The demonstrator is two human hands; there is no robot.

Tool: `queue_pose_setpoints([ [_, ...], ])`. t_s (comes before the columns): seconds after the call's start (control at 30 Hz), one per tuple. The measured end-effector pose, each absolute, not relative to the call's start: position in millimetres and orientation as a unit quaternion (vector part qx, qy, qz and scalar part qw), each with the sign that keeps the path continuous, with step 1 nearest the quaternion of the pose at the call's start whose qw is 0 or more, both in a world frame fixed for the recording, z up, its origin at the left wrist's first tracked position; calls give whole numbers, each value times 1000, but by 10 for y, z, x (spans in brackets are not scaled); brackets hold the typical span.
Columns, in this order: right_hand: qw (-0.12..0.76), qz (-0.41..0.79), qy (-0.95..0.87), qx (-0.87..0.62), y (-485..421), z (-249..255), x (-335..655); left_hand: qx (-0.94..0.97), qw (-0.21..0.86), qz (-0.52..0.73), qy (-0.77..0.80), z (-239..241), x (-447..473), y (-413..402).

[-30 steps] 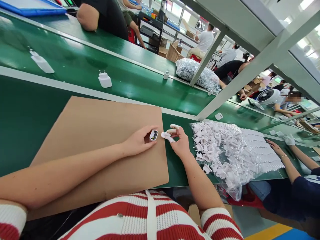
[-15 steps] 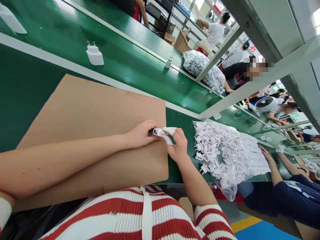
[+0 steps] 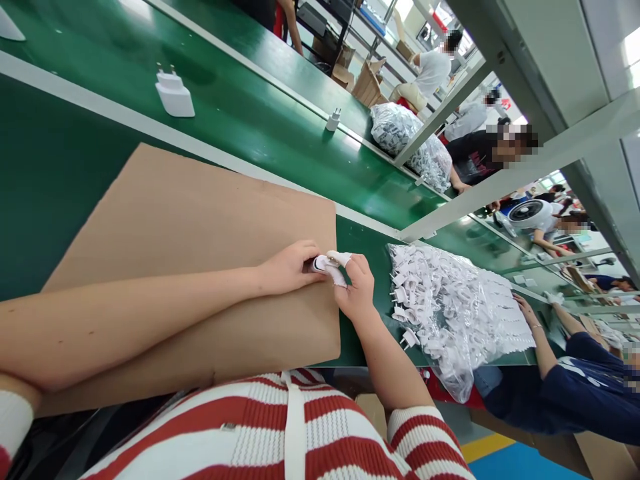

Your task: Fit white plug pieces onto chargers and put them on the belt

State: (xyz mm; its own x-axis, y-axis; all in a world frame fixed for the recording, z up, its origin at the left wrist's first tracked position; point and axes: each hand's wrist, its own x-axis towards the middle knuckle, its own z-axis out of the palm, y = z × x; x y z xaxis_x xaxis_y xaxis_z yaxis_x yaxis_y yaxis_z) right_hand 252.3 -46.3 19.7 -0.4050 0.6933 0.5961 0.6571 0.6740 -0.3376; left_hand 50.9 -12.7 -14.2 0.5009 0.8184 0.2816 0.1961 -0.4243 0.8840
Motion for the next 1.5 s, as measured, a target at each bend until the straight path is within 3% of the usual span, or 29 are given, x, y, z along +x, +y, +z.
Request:
queue_pose_setpoints([
  [0.57,206,-18,-862,-463,-361,425,2473,752,409,383,346,-153,515,-122],
  [0.8,232,19,-811,-536,-453,205,2408,763,395,358,365,-164,531,-161],
  [1.03,352,148,-745,-547,-820,167,2571,761,417,305,392,-81,534,-172],
  [1.2,362,22,-708,-606,-1447,9,3055,731,414,242,485,132,419,315],
  [1.37,314,-123,-586,-737,-1974,-205,3553,694,269,235,625,449,149,1040],
  [1.5,313,-154,-504,-790,-2206,-170,3959,663,180,217,694,545,-13,1485],
])
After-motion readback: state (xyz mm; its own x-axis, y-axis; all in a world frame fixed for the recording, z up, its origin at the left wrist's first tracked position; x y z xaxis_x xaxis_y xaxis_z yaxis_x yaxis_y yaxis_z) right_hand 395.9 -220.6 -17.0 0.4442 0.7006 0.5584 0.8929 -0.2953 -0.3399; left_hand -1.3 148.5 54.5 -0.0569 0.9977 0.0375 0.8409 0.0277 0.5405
